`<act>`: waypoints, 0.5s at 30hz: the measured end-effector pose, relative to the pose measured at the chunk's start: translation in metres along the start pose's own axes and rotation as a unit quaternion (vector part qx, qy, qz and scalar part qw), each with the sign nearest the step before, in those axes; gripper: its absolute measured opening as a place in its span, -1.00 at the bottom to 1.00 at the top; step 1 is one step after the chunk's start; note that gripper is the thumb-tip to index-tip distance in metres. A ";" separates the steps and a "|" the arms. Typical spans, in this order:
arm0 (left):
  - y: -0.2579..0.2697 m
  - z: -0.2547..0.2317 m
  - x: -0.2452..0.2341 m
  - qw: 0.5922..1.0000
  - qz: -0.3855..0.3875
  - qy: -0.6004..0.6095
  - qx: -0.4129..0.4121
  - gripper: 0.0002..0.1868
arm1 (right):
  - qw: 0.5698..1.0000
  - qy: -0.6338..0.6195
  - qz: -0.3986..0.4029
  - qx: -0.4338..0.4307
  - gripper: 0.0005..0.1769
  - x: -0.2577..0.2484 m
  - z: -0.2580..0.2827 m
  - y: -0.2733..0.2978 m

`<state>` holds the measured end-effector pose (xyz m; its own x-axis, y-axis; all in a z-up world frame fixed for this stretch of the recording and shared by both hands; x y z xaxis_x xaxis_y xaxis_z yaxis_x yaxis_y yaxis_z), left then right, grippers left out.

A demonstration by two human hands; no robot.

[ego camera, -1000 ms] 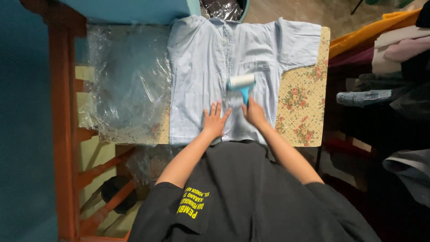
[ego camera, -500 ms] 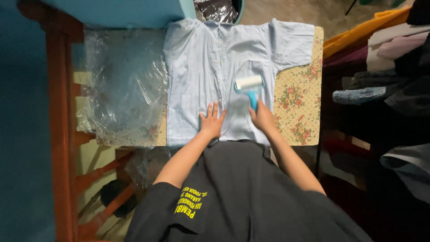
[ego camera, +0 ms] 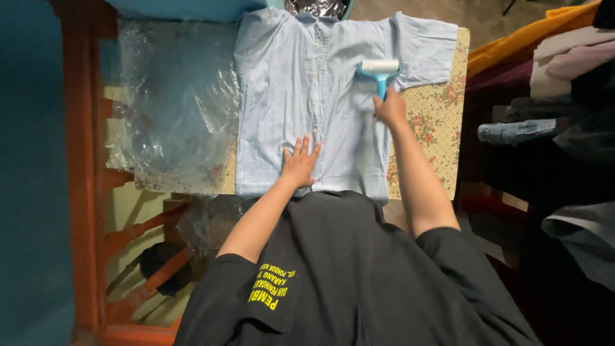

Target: Cleaning a shirt with a lint roller and then buttoning it up.

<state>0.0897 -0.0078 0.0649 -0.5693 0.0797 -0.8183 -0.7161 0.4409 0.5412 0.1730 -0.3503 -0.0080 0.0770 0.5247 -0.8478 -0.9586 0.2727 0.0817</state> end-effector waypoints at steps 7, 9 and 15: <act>0.034 0.083 0.007 0.963 -0.208 0.105 -0.137 0.00 | 0.992 -0.039 -0.090 0.073 -0.51 -0.024 -0.019 0.012; 0.045 0.117 0.012 0.951 -0.159 0.114 -0.241 -0.08 | 0.977 -0.107 -0.087 0.166 -0.49 -0.013 -0.036 0.035; 0.049 0.142 0.020 0.960 -0.119 0.104 -0.231 -0.06 | 0.953 -0.209 -0.055 0.211 -0.56 -0.002 -0.030 0.043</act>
<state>0.1008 0.1418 0.0478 -0.4016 -0.1764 -0.8987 -0.9111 -0.0223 0.4115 0.1229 -0.3641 -0.0187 0.3568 0.7256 -0.5884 -0.7498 0.5982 0.2829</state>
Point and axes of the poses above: each hand's wrist, its own y-axis away from the middle knuckle, its own x-axis out of the palm, z = x × y, the point moved 4 cm from there along -y, towards the middle knuckle, and after that the axes turned 9 degrees about -x, right-handed, at the moved point
